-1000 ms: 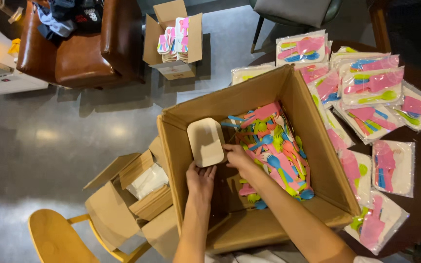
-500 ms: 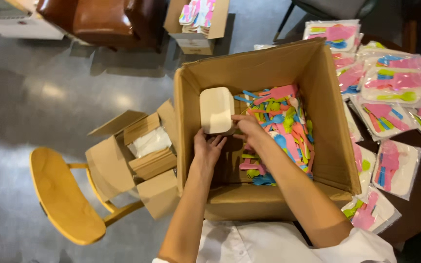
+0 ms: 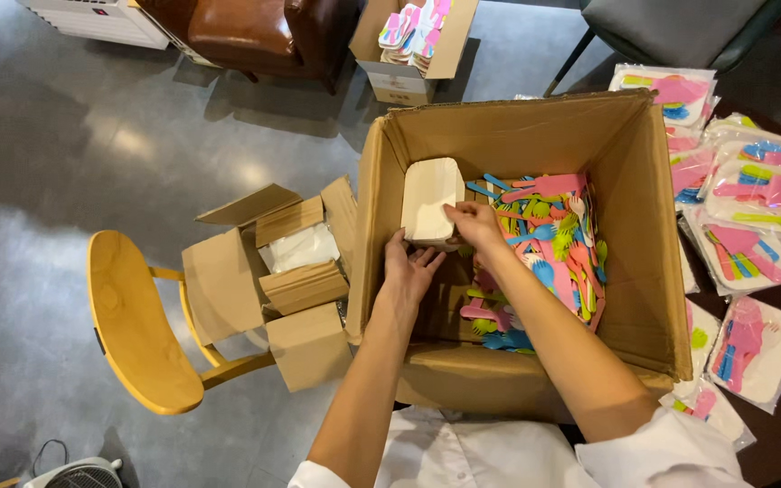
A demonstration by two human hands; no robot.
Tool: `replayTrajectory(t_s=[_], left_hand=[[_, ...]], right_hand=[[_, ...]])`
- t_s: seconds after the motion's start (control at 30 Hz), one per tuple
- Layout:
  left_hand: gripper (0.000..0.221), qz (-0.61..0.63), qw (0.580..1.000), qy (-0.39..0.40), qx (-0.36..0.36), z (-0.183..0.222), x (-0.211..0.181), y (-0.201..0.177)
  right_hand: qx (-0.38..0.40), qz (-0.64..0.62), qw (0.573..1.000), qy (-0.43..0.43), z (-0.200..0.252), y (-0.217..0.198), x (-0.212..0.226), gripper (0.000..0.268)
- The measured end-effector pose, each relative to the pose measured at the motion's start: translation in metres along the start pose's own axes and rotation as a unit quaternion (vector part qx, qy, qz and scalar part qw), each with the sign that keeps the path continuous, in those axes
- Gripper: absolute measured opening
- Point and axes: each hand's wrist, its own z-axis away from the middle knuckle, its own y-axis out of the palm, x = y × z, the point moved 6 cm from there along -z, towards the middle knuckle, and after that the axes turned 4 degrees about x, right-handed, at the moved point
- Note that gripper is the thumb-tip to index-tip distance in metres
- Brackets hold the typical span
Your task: The person places colored plastic cutlery into small bags and then puts the bagged cutlery into cardboard boxes.
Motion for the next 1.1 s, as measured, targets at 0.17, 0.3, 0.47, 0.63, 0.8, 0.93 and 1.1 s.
replayTrajectory(t_s=[0.17,0.3,0.47,0.63,0.8,0.93,1.1], left_hand=[[0.1,-0.003,1.0,-0.013,0.002,-0.021,0.001,-0.016],[0.094,-0.004,1.0,-0.011,-0.003,-0.015,0.004,-0.016],[0.095,0.021,1.0,-0.009,-0.002,-0.05,0.01,-0.045],[0.088,-0.04,0.998,-0.03,0.04,0.017,0.001,0.012],[0.14,-0.098,0.989,-0.043,0.1,0.093,-0.014,0.085],[0.137,-0.082,0.982,-0.053,0.164,0.092,-0.005,0.091],[0.126,-0.072,0.978,-0.048,0.189,0.065,0.006,0.084]], right_hand=[[-0.023,0.176,0.981,-0.076,-0.11,-0.018,-0.068,0.04],[-0.028,0.077,0.996,-0.047,-0.07,-0.023,-0.04,0.052],[0.042,-0.013,0.999,-0.003,-0.002,-0.038,0.016,0.073],[0.09,-0.028,0.995,0.033,0.039,-0.041,0.045,0.056],[0.184,-0.003,0.979,0.084,0.093,-0.045,0.073,0.044],[0.204,-0.023,0.976,0.076,0.134,-0.043,0.083,0.047],[0.169,0.008,0.984,0.047,0.16,-0.045,0.088,0.05]])
